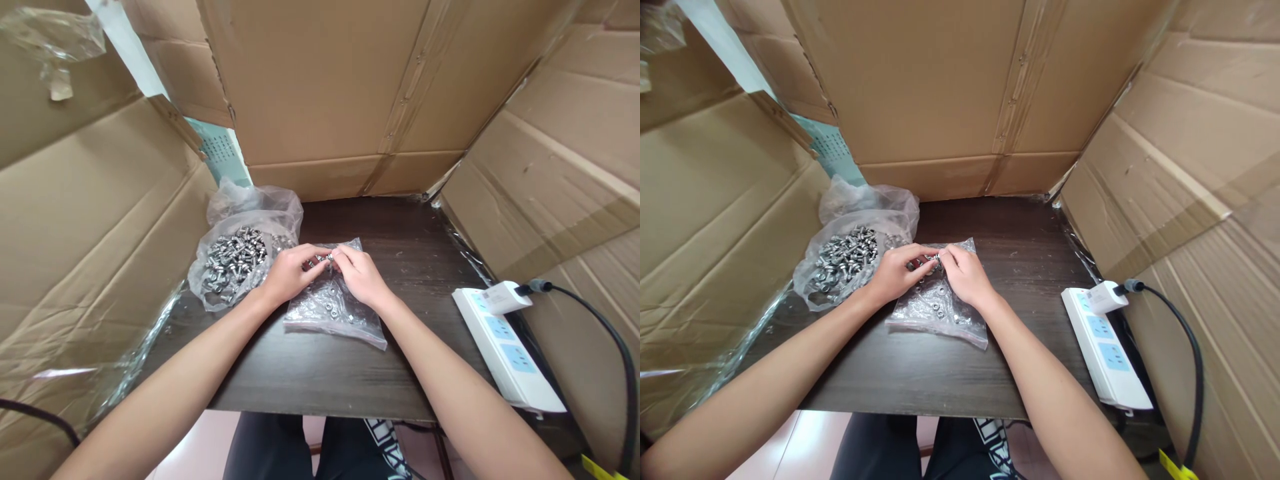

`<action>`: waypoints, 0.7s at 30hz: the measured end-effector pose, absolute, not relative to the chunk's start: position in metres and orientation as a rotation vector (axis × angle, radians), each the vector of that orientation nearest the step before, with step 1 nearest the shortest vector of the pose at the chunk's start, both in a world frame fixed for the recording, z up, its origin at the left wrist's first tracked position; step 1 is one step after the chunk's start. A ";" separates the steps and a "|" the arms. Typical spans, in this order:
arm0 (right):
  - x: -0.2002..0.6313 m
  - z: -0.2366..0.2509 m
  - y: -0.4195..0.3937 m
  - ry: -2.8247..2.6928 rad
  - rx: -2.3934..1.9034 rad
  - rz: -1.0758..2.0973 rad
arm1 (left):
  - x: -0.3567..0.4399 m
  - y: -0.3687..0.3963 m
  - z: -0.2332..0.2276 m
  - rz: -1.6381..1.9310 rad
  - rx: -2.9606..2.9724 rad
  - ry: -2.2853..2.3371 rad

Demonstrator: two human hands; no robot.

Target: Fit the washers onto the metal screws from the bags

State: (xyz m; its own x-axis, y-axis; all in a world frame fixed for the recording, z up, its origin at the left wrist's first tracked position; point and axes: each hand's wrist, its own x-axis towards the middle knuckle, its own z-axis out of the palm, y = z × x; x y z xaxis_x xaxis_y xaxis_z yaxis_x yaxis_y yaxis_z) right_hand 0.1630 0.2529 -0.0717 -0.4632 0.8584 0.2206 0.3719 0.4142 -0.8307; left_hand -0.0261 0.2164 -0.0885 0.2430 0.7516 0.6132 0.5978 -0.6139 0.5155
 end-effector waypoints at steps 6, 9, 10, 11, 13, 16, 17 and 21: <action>0.164 -0.070 0.253 -2.056 -1.041 0.988 | -0.027 0.216 -0.089 1.274 2.348 1.262; 0.163 -0.071 0.253 -2.052 -1.063 0.973 | -0.027 0.216 -0.089 1.294 2.333 1.262; 0.163 -0.071 0.253 -2.041 -1.055 0.971 | -0.026 0.217 -0.089 1.303 2.327 1.270; 0.163 -0.071 0.254 -2.029 -1.040 0.973 | -0.026 0.217 -0.089 1.307 2.324 1.279; 0.163 -0.072 0.254 -2.024 -1.009 0.980 | -0.026 0.217 -0.089 1.301 2.327 1.288; 0.163 -0.073 0.255 -2.058 -0.990 0.958 | -0.026 0.216 -0.089 1.287 2.338 1.267; 0.163 -0.073 0.255 -2.070 -0.994 0.943 | -0.026 0.216 -0.089 1.289 2.337 1.262; 0.163 -0.074 0.255 -2.051 -0.991 0.905 | -0.025 0.216 -0.088 1.321 2.314 1.268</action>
